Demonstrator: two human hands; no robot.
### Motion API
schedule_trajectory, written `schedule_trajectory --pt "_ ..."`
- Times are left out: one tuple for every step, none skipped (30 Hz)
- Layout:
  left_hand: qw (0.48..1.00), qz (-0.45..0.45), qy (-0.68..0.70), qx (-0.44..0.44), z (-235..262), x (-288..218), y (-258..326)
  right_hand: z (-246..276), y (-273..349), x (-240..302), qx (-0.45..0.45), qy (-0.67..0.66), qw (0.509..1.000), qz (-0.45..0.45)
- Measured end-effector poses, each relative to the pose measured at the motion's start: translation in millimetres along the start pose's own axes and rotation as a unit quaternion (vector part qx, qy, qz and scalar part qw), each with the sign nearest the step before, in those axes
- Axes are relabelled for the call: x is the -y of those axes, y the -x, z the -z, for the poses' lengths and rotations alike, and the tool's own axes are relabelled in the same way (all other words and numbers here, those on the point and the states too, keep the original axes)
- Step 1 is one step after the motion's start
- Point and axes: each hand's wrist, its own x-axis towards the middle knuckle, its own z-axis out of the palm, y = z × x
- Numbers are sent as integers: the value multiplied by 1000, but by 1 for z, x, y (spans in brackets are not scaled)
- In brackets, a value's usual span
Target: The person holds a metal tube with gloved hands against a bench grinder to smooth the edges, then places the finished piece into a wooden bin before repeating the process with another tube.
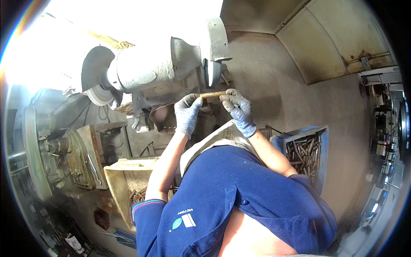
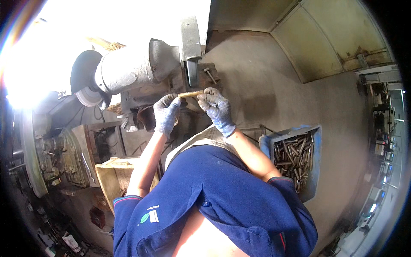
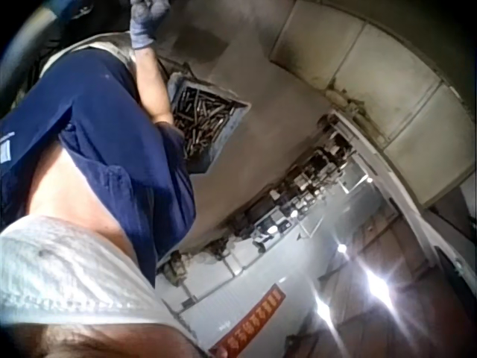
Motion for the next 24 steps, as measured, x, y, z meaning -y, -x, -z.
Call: schedule_trajectory --pt "1000 -7 20 -4 -1 6 -6 -1 -1 -5 -7 -45 999 -21" --pt "999 -13 40 -7 -2 12 -11 -1 -1 -9 -15 -91 995 -43" --pt "997 -14 74 3 -3 18 -15 1 -2 -13 -17 -74 996 -42" --pt "998 -10 68 1 -10 16 -18 5 -4 -17 -20 -57 997 -41" --pt "998 -5 62 0 -17 13 -19 9 -6 -20 -23 -40 998 -40" --pt "998 -1 56 -2 -23 11 -21 13 -7 -23 -29 -25 999 -39" --pt "996 13 84 3 -27 16 -25 17 -9 -22 -34 -10 999 -37" --pt "997 13 78 -3 -29 20 -28 18 -11 -21 -39 4 999 -34" --pt "997 12 73 -9 -30 25 -29 19 -13 -20 -33 2 998 -51" --pt "998 13 66 -13 -32 25 -30 19 -13 -22 -30 11 998 -50" --pt "999 3 45 -20 -32 24 -30 19 -13 -25 -27 20 998 -50" --pt "998 7 54 -31 -32 24 -30 18 -13 -26 -23 29 998 -49" --pt "997 11 62 -43 -31 18 -28 15 -14 -25 -21 51 997 -47" --pt "996 15 70 -56 -29 15 -27 10 -14 -23 -17 73 996 -45" --pt "996 9 77 -53 -21 22 -30 5 -15 -22 -14 96 994 -44" --pt "996 3 65 -56 -12 27 -32 -1 -16 -23 -11 93 995 -36" --pt "995 1 67 -75 -4 35 -36 -6 -16 -26 -9 92 995 -29" --pt "993 -2 70 -94 3 43 -40 -10 -17 -28 -8 90 996 -21" --pt "992 1 101 -69 7 39 -38 -13 -17 -27 -1 75 997 -29" --pt "994 1 90 -67 7 37 -37 -13 -18 -28 -1 73 997 -32" --pt "995 1 79 -65 7 35 -36 -13 -18 -30 -1 71 997 -36" --pt "996 0 69 -64 7 32 -36 -13 -18 -33 0 70 997 -39" --pt "996 3 64 -56 3 30 -36 -11 -18 -35 -10 75 996 -52" --pt "997 7 58 -49 -4 30 -38 -5 -17 -37 -21 80 994 -66"
